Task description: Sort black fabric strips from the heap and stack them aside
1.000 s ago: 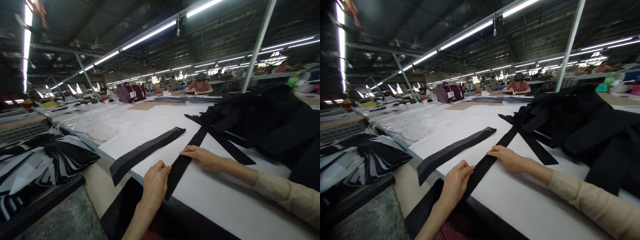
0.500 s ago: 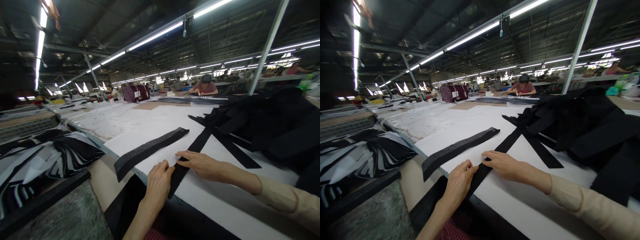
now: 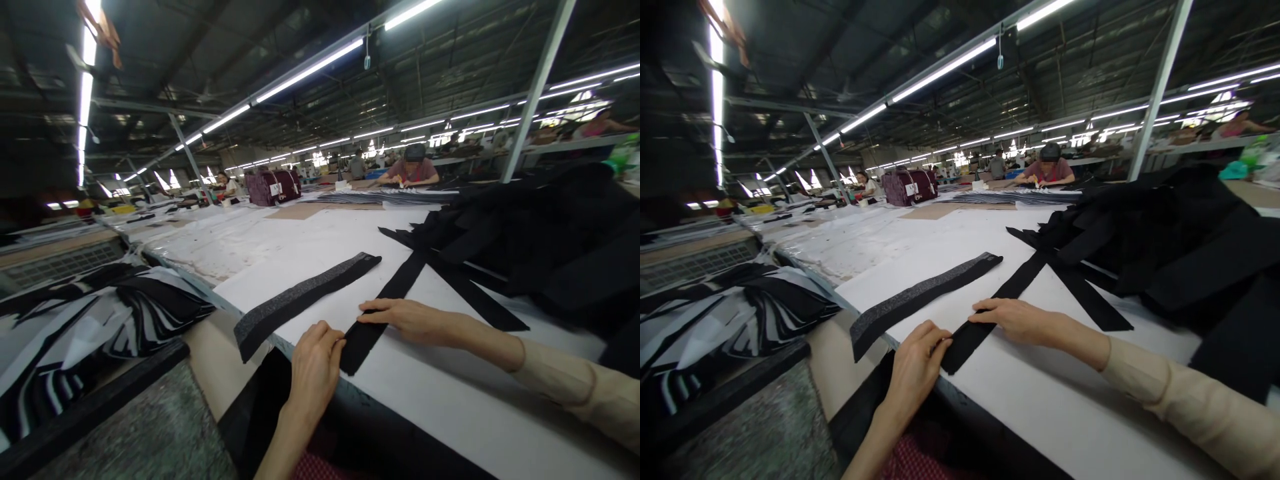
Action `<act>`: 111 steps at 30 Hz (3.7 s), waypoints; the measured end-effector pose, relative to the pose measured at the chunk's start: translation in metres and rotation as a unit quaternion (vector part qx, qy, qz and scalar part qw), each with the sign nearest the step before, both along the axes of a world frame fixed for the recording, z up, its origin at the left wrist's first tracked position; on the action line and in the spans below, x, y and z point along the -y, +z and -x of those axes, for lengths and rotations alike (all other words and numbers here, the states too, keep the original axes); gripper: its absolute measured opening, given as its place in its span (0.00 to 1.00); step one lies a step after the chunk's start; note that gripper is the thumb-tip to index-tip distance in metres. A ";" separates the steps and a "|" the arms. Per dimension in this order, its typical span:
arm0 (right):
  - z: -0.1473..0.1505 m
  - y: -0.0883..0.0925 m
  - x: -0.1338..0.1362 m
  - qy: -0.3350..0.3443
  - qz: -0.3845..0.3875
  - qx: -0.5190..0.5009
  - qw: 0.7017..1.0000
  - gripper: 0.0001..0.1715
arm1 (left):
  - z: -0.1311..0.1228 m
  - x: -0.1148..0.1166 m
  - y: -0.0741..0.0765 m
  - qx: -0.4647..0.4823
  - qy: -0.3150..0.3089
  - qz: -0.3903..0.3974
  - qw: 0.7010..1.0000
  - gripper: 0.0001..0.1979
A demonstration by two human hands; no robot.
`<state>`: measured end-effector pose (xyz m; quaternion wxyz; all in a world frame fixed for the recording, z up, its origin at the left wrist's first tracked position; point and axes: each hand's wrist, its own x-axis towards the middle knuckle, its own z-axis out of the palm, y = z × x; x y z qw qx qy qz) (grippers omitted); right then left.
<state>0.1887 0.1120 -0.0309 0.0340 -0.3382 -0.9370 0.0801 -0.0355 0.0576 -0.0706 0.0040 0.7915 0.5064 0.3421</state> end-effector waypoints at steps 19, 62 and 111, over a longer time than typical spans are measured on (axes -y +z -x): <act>0.025 0.005 0.012 0.046 -0.003 0.008 0.999 0.44 | 0.003 -0.002 -0.002 -0.033 -0.012 -0.018 0.999 0.10; 0.038 0.007 0.019 0.074 -0.055 0.086 0.992 0.46 | 0.024 0.022 -0.007 -0.006 -0.004 -0.072 0.997 0.12; -0.135 -0.019 -0.093 -0.275 -0.188 0.022 0.943 0.19 | -0.056 -0.124 0.023 -0.177 -0.023 0.055 0.982 0.10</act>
